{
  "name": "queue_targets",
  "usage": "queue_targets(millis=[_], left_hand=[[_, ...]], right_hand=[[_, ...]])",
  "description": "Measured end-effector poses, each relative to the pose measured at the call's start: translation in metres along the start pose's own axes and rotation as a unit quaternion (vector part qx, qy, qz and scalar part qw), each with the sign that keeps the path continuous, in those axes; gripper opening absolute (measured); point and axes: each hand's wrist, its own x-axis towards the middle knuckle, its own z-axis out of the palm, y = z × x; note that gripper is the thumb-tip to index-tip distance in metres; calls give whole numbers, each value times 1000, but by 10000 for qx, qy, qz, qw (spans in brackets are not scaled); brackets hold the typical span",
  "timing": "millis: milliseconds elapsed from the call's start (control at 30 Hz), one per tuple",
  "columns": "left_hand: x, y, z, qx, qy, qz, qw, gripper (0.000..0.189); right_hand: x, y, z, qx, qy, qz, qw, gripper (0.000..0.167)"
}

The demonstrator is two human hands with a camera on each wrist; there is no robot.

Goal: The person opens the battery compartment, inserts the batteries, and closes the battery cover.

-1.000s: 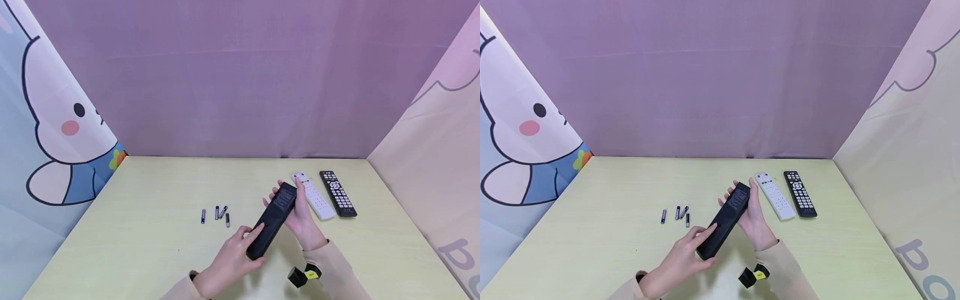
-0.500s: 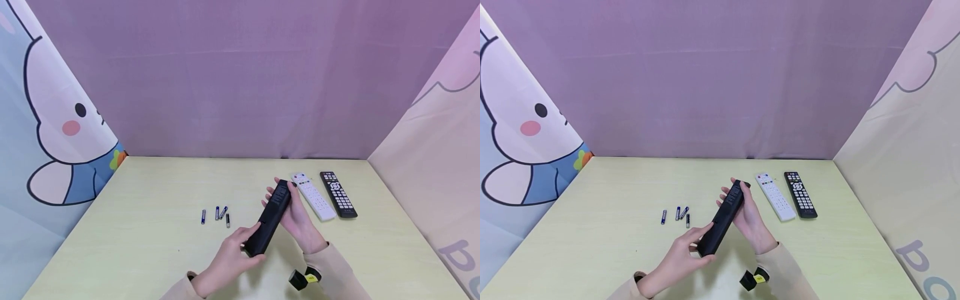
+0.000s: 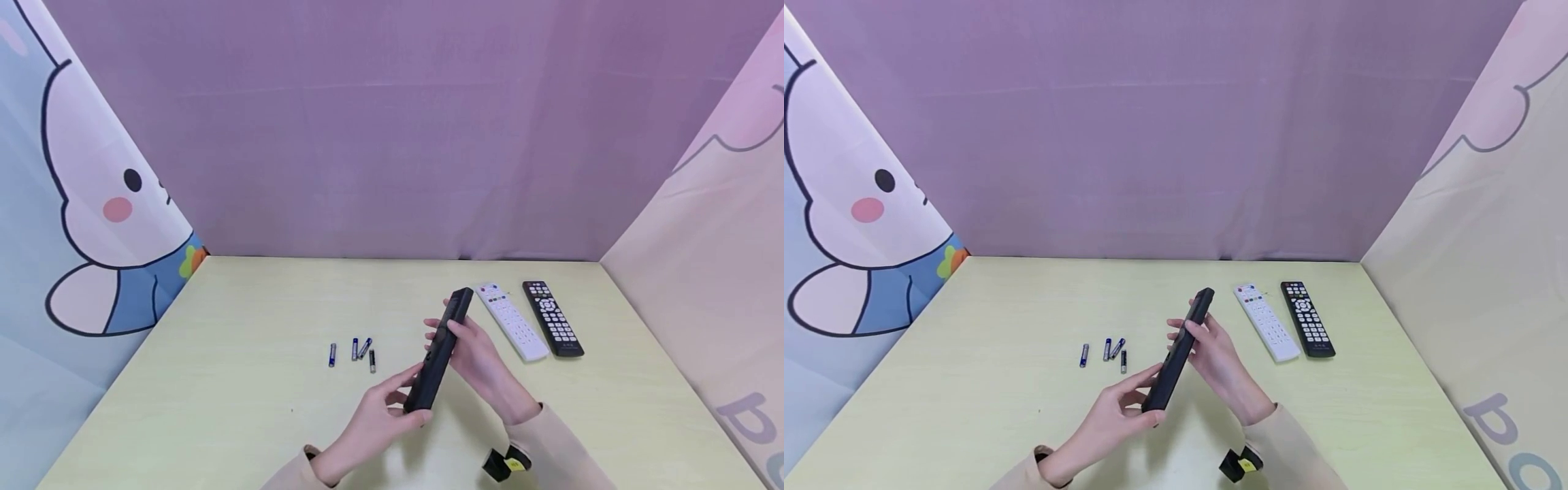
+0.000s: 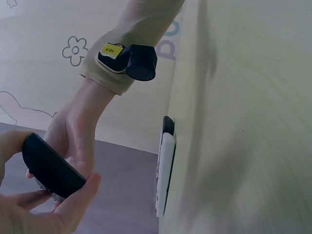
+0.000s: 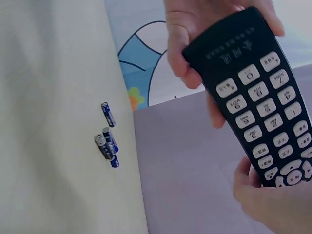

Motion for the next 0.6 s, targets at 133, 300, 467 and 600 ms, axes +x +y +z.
queue_targets(millis=[133,300,467,600], left_hand=[[1,-1,1,-217,-42,-115,9997,59],[1,-3,3,-401,-76,-176,9990,57],[0,-7,5,-462,-137,-110,9988,53],[0,-8,6,-482,-193,-54,9986,49]], right_hand=[[-5,3,-1,-320,-32,66,9995,55],[-10,8,-2,-696,35,96,9975,52],[-13,11,-5,-1141,118,82,9934,56],[-17,13,-6,-1570,164,156,9873,61]])
